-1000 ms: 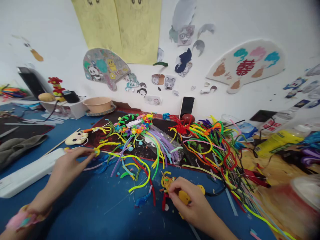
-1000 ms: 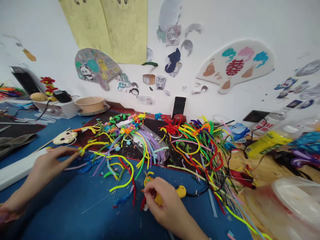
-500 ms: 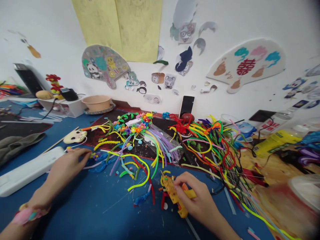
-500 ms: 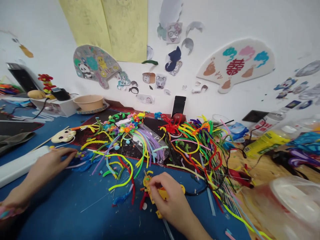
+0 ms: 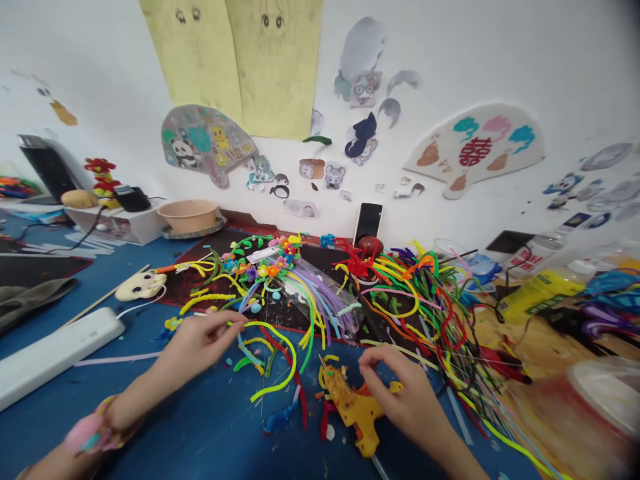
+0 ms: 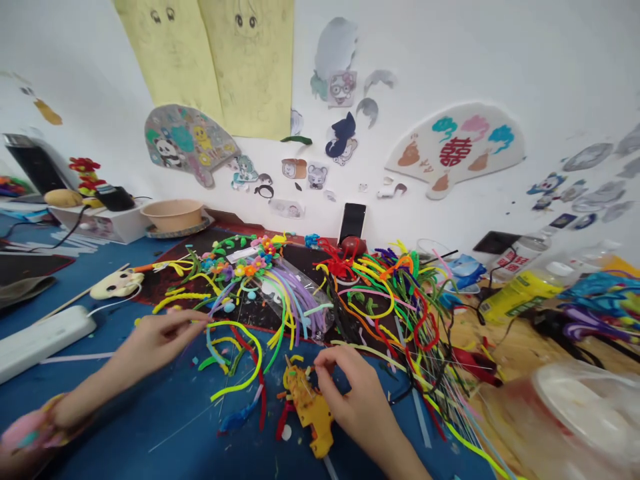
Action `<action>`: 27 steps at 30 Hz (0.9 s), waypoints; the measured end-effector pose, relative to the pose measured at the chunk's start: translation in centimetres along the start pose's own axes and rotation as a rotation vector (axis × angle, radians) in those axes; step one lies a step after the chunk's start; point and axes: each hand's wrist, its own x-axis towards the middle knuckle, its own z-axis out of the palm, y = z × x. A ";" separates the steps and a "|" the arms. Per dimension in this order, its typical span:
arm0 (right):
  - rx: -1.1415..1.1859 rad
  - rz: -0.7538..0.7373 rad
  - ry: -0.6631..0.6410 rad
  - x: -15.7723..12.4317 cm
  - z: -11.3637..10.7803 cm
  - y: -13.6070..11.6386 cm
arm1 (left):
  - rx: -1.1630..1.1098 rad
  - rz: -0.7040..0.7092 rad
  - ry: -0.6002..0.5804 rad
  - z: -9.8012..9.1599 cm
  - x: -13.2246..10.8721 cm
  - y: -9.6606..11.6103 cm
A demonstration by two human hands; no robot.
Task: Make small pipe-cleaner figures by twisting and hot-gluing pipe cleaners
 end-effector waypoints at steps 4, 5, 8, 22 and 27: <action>-0.173 -0.019 -0.086 1.3 -0.5 1.4 | 0.079 0.311 -0.397 3.3 1.8 2.0; -0.222 -0.038 -0.117 1.7 -0.5 1.7 | 0.100 0.377 -0.425 4.2 2.3 2.4; -0.415 -0.120 -0.155 2.9 -0.2 2.0 | 0.212 0.433 -0.369 6.7 3.8 3.5; -0.736 -0.250 -0.022 4.6 1.6 2.5 | 0.356 0.615 -0.327 11.5 5.8 7.5; -0.721 -0.261 -0.029 4.4 1.8 2.5 | 0.435 0.654 -0.331 11.3 5.2 7.6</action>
